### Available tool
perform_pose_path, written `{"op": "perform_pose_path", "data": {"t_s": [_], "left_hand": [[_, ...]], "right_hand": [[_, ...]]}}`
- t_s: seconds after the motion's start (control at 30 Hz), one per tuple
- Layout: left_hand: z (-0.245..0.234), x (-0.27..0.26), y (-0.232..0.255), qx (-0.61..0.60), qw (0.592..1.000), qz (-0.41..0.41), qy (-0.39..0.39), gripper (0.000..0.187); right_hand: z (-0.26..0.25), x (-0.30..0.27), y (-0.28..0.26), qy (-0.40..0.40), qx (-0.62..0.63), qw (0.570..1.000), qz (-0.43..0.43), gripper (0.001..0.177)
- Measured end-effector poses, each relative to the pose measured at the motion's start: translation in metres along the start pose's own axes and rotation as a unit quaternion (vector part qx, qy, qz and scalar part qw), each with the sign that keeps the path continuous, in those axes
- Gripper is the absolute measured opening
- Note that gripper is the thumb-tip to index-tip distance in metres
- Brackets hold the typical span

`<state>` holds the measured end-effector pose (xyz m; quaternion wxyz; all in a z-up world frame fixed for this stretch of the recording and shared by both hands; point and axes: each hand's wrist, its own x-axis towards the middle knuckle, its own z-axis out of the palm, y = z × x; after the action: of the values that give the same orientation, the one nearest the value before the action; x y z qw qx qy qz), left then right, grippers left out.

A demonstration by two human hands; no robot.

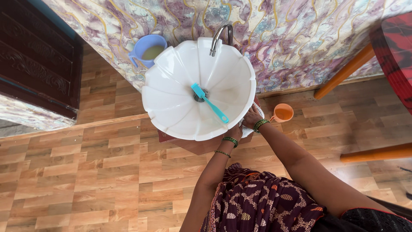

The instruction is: The person washes a small piece of patterned cloth in a white pedestal sink using running water from the faucet. They scrub the fabric with both hands, rinse it thoroughly, and wring it out repeatedly.

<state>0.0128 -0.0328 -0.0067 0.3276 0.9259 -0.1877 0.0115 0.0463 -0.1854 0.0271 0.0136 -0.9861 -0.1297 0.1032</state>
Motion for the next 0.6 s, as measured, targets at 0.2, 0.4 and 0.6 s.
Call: {"op": "perform_pose_path", "data": {"t_s": [0.2, 0.4, 0.6], "left_hand": [[0.012, 0.023, 0.012, -0.026, 0.998, -0.003, 0.055, 0.056], [0.028, 0.037, 0.023, -0.015, 0.994, -0.069, 0.083, 0.056], [0.035, 0.051, 0.047, 0.002, 0.985, -0.156, 0.077, 0.054]], "right_hand": [[-0.006, 0.013, 0.022, 0.051, 0.026, 0.998, -0.040, 0.067], [-0.007, 0.029, 0.043, 0.071, 0.045, 0.993, -0.087, 0.061], [-0.014, 0.045, 0.059, 0.055, 0.086, 0.987, -0.123, 0.060]]}}
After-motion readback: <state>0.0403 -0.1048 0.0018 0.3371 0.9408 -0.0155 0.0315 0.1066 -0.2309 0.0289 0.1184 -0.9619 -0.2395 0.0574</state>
